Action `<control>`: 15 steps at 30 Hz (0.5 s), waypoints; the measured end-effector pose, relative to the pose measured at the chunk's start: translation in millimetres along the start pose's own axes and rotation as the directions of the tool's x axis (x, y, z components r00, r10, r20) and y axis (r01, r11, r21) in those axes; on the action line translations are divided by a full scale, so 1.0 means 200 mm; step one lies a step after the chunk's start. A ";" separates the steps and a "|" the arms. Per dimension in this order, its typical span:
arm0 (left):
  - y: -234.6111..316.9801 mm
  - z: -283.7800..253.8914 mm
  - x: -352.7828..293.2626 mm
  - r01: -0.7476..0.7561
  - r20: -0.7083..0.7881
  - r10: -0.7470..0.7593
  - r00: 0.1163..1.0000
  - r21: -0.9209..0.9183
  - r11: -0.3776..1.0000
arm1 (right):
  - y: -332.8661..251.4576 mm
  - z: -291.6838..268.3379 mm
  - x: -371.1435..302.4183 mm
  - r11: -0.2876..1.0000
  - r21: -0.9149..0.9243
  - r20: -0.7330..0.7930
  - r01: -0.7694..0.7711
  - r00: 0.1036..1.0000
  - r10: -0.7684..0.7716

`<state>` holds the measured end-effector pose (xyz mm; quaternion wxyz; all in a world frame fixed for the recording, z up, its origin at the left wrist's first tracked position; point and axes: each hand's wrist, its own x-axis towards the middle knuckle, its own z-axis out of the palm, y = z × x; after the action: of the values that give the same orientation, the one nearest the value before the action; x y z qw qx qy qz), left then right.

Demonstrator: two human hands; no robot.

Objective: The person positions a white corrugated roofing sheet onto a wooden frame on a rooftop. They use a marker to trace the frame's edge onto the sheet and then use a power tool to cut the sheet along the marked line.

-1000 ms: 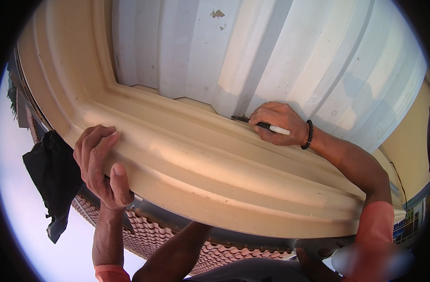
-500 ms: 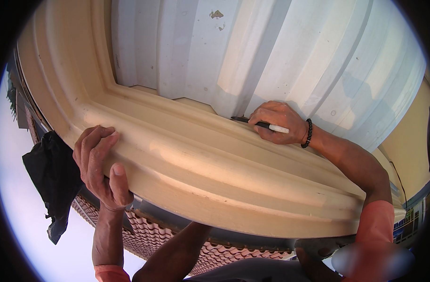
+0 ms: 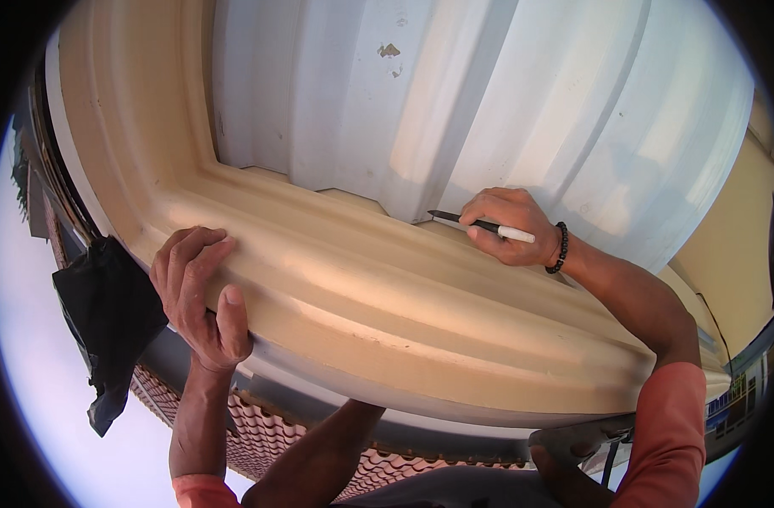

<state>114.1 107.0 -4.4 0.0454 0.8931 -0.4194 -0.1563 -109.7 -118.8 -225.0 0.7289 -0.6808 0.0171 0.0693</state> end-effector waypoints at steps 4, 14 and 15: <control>0.00 -0.02 0.01 -0.034 -0.052 0.032 0.998 -0.026 0.999 | -0.25 -0.20 0.02 0.996 -0.084 0.017 -0.032 0.999 0.033; 0.02 -0.05 -0.06 -0.048 -0.146 0.045 0.988 -0.016 0.999 | -1.40 -1.05 -0.14 0.573 -0.739 0.072 -0.354 0.805 0.589; 0.02 -0.07 -0.07 -0.042 -0.146 0.040 0.988 -0.007 0.999 | -1.60 -1.12 -0.24 0.530 -0.765 0.029 -0.368 0.801 0.598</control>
<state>107.3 113.9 13.0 0.0838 0.8931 -0.4324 -0.0919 -102.0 -365.6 82.4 0.3420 -0.8610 0.0719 0.3695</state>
